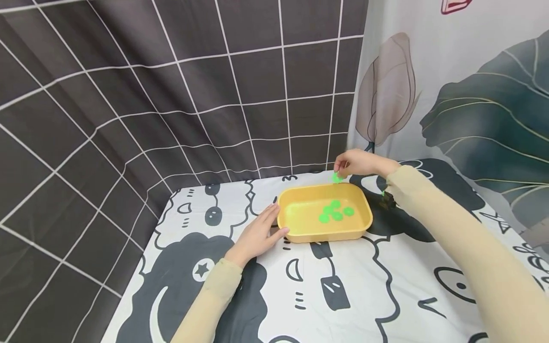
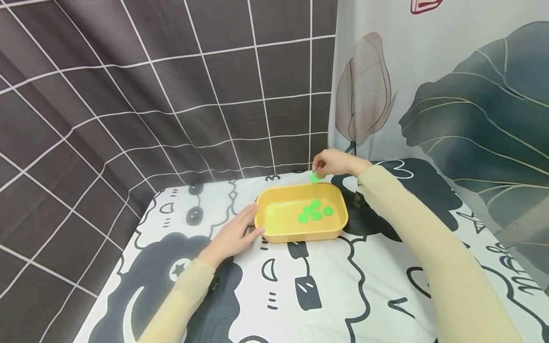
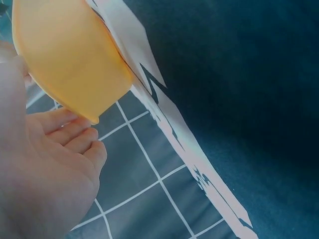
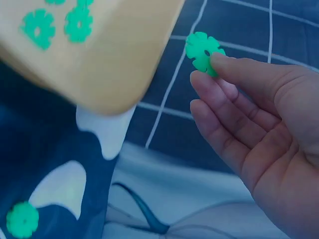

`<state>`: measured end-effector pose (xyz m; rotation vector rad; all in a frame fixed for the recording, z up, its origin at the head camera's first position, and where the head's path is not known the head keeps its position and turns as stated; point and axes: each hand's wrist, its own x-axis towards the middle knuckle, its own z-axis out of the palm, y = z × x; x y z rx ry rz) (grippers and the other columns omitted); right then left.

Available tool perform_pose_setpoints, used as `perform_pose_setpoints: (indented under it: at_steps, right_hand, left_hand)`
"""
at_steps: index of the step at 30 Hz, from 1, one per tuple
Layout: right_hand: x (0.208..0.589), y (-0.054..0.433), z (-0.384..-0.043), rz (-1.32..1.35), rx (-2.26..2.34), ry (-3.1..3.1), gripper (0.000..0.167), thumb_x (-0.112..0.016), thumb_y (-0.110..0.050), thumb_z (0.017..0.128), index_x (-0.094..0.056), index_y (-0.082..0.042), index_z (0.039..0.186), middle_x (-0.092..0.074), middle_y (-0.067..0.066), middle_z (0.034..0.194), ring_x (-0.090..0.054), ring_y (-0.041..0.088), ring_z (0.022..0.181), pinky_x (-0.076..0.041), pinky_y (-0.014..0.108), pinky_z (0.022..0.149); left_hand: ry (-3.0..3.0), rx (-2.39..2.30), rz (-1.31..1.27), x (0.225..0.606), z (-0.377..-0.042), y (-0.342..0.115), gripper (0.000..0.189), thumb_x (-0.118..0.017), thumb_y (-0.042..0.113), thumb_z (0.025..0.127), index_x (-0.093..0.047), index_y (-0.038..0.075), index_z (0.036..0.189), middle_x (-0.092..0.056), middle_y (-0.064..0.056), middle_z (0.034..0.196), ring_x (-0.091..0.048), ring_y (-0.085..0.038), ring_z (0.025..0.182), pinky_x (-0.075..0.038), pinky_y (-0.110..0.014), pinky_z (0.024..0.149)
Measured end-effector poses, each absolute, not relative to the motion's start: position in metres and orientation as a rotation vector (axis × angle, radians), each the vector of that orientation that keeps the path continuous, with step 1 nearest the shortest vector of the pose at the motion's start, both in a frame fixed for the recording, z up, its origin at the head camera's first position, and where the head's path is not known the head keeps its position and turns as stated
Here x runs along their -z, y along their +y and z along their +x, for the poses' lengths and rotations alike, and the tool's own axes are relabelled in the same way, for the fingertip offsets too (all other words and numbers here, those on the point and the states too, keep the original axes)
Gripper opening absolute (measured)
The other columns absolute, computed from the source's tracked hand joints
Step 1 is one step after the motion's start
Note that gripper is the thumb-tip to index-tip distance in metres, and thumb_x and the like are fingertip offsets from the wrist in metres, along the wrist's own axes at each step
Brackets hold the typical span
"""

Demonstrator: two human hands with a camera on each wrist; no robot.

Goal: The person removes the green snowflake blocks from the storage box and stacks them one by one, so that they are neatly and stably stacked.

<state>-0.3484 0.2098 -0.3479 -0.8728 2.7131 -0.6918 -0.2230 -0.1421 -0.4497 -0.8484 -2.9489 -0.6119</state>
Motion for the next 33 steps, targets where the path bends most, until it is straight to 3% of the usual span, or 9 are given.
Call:
perform_pose_setpoints:
  at_steps: [11, 17, 24, 33]
  right_hand:
    - [0.342, 0.252, -0.346, -0.745, 0.754, 2.799, 0.007, -0.069, -0.004, 0.091, -0.069, -0.002, 0.097, -0.069, 0.005, 0.086, -0.065, 0.022, 0.080, -0.056, 0.033, 0.071]
    - [0.341, 0.277, -0.342, -0.606, 0.811, 2.827, 0.010, -0.067, -0.004, 0.093, -0.069, 0.000, 0.102, -0.070, 0.008, 0.088, -0.066, 0.026, 0.079, -0.058, 0.043, 0.074]
    - [0.345, 0.296, -0.338, -0.539, 0.865, 2.842, 0.016, -0.068, -0.009, 0.096, -0.069, 0.003, 0.107, -0.071, 0.010, 0.092, -0.065, 0.027, 0.081, -0.058, 0.042, 0.075]
    - [0.353, 0.311, -0.332, -0.423, 0.992, 2.840, 0.021, -0.063, -0.007, 0.099, -0.066, 0.007, 0.114, -0.070, 0.016, 0.098, -0.066, 0.032, 0.088, -0.057, 0.050, 0.084]
  left_hand:
    - [-2.944, 0.617, -0.836, 0.450, -0.223, -0.148, 0.079, -0.048, 0.058, 0.102, -0.032, 0.005, 0.158, -0.029, -0.008, 0.164, -0.024, -0.025, 0.152, -0.025, -0.042, 0.122]
    - [-2.925, 0.634, -0.852, 0.452, -0.225, -0.143, 0.079, -0.048, 0.059, 0.102, -0.031, 0.005, 0.158, -0.029, -0.008, 0.164, -0.025, -0.027, 0.151, -0.025, -0.042, 0.121]
    - [-2.950, 0.626, -0.838, 0.453, -0.226, -0.141, 0.080, -0.047, 0.060, 0.101, -0.031, 0.006, 0.158, -0.028, -0.006, 0.165, -0.022, -0.023, 0.152, -0.025, -0.040, 0.121]
    - [-2.942, 0.638, -0.847, 0.452, -0.225, -0.141, 0.079, -0.048, 0.058, 0.102, -0.030, 0.005, 0.158, -0.028, -0.008, 0.164, -0.024, -0.027, 0.152, -0.025, -0.043, 0.121]
